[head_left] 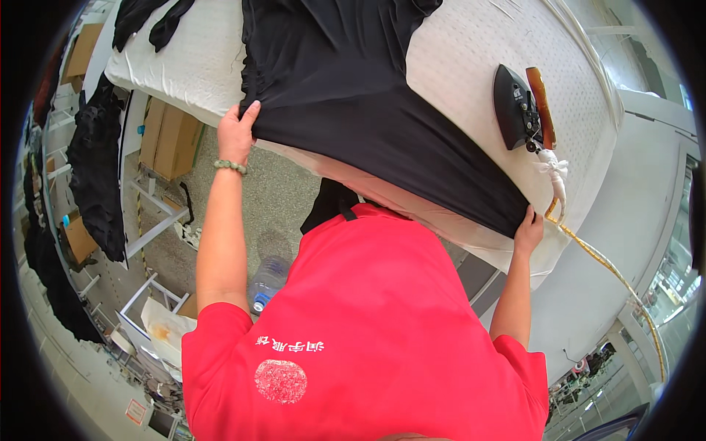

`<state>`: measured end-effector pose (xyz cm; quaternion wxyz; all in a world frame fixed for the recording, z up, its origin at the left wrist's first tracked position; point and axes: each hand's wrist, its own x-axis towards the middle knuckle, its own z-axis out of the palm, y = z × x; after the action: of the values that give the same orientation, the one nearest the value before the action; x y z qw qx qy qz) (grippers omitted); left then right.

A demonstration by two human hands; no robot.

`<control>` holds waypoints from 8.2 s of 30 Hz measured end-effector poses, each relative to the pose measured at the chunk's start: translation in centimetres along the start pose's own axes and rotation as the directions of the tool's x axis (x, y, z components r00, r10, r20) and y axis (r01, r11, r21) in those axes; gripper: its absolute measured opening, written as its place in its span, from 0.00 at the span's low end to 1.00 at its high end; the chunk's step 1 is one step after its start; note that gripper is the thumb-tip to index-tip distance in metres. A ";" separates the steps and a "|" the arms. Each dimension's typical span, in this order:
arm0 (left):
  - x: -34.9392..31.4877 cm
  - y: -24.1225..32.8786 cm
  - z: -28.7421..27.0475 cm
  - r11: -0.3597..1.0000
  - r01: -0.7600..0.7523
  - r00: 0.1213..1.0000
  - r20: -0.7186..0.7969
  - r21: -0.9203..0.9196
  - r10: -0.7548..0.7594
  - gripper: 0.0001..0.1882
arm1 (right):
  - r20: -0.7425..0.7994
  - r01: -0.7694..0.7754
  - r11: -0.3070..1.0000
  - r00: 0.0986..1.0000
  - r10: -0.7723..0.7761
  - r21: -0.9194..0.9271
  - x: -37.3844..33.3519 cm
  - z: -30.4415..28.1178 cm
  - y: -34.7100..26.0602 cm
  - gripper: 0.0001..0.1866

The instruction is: Ironing and smoothing out black clothes on a pressing table.

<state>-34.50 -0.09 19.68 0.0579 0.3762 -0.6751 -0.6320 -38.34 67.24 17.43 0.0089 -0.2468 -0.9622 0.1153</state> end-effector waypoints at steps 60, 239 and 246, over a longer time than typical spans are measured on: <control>-4.1 3.0 -3.5 0.958 0.126 0.981 0.173 -0.257 -0.083 0.12 | 0.717 0.762 0.631 0.358 -0.598 0.145 -15.8 -2.4 -45.0 0.28; 11.8 47.0 0.9 -0.177 -0.975 -0.126 0.319 0.135 0.939 0.23 | -0.344 0.283 0.319 0.926 0.153 0.905 31.5 -12.2 -20.8 0.18; 19.3 42.3 -7.0 -0.431 -0.852 -0.089 0.730 0.296 0.678 0.15 | 0.141 -0.185 -0.200 0.967 -0.213 0.962 17.9 -15.0 -10.8 0.13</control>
<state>-62.71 -20.41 51.29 0.2626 -0.3364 -0.9035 -0.0394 -58.07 69.88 33.71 0.0746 -0.1203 -0.5106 0.8481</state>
